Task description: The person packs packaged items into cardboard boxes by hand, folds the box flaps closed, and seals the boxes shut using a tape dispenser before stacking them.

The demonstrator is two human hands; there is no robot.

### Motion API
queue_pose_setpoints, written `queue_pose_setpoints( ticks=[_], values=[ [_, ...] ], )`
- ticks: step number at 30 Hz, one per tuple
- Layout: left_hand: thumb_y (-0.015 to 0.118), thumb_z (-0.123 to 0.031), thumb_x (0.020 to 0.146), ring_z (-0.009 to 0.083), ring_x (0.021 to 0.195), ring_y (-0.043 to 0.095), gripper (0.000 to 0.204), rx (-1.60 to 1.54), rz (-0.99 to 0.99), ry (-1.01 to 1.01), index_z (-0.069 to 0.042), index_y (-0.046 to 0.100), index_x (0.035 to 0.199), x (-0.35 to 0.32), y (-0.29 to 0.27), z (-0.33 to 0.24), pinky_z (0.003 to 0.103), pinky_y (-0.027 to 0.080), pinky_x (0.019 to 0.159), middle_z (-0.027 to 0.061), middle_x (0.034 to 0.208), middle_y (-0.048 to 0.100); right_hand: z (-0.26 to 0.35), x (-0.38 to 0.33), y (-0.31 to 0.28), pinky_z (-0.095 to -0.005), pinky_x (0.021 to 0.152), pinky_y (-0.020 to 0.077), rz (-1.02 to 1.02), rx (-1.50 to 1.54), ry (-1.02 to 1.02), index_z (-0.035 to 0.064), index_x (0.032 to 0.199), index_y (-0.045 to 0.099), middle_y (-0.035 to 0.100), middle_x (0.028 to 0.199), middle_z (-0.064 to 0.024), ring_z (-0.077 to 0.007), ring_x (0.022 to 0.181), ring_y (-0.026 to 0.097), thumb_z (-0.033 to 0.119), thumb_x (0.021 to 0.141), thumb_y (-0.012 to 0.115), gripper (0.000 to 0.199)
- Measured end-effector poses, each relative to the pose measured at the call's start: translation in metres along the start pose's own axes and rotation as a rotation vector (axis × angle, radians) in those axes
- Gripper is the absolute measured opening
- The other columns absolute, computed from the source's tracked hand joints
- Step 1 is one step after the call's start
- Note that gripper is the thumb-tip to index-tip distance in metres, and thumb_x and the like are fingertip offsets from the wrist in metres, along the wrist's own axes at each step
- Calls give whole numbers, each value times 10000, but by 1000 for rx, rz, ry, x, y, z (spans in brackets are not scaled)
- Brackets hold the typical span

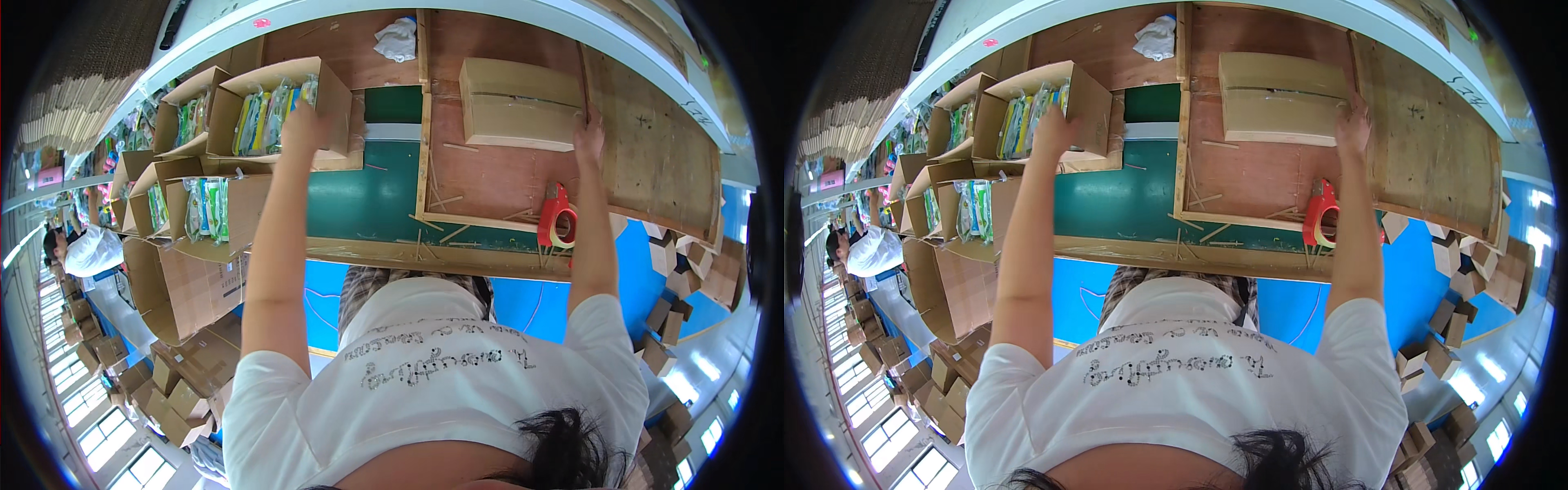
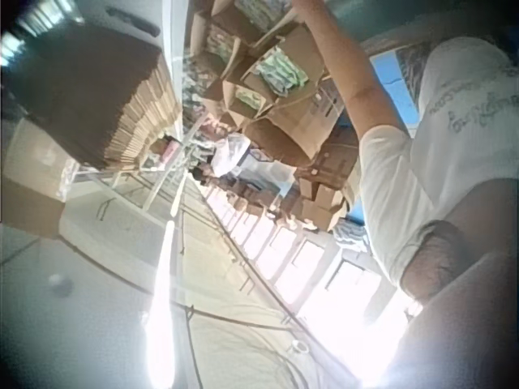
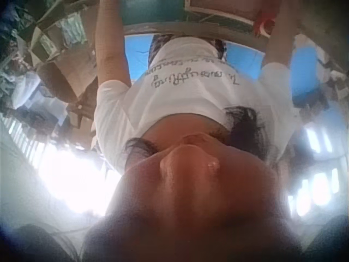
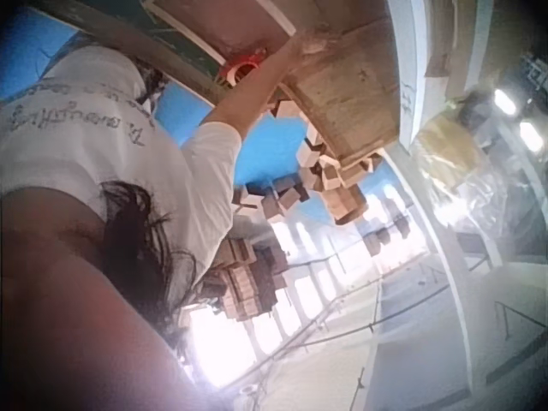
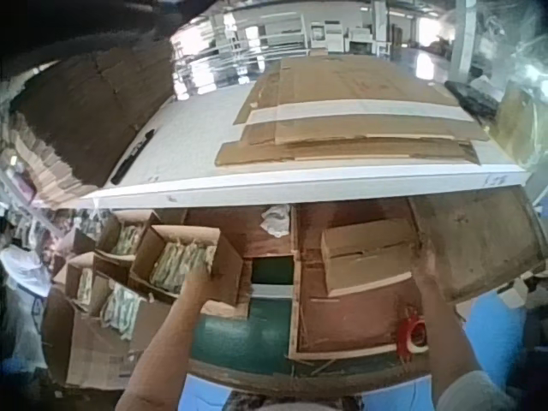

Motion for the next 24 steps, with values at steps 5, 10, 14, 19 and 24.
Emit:
queue_pose_setpoints(
  ticks=[5, 10, 14, 19, 24],
  values=[
    [604, -337, 863, 340, 793, 696, 419, 126, 80, 171, 73, 664, 923, -26, -31, -2, 411, 550, 711, 225, 771, 670, 83, -109, -22, -400, 955, 435, -64, 450, -193, 58, 1234, 533, 597, 1233, -137, -273, 1123, 572, 161, 887, 578, 364],
    [524, -210, 922, 213, 604, 694, 338, -656, 348, 10, 103, 639, 983, -117, -52, -73, 305, 519, 507, 161, 757, 674, 165, -232, -7, -337, 1050, 347, 757, 1129, 126, 95, 1433, 392, 365, 1485, -115, -221, 1293, 435, 286, 983, 447, 492],
    [559, -218, 924, 201, 674, 661, 279, -534, 733, 300, 51, 617, 966, -218, 1, -170, 328, 518, 613, 160, 831, 668, 163, -259, -18, -342, 1105, 274, 634, 1162, 46, 78, 1484, 299, 312, 1513, -137, -243, 1358, 348, 343, 1004, 389, 556],
    [597, -90, 897, 217, 898, 611, 139, -840, 29, 362, -2, 625, 1001, -231, -23, -118, 324, 472, 805, 139, 981, 657, 122, -257, -22, -408, 1130, 232, 536, 977, -54, 0, 1467, 278, 302, 1502, -194, -346, 1373, 306, 330, 999, 416, 589],
    [519, -120, 950, 264, 1233, 446, 370, -798, -129, -165, 24, 466, 1286, -229, 40, 36, 378, 334, 1035, 153, 1332, 479, 162, -261, -33, -445, 1124, 240, 397, 320, -252, -4, 1459, 286, 298, 1483, -237, -413, 1347, 311, 315, 921, 556, 681]
  ],
)
Point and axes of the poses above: each hand's wrist, its own x-axis towards the middle knuckle, its own y-axis out of the palm, z = x × y, the point moved 5 cm from there along x, towards the middle knuckle
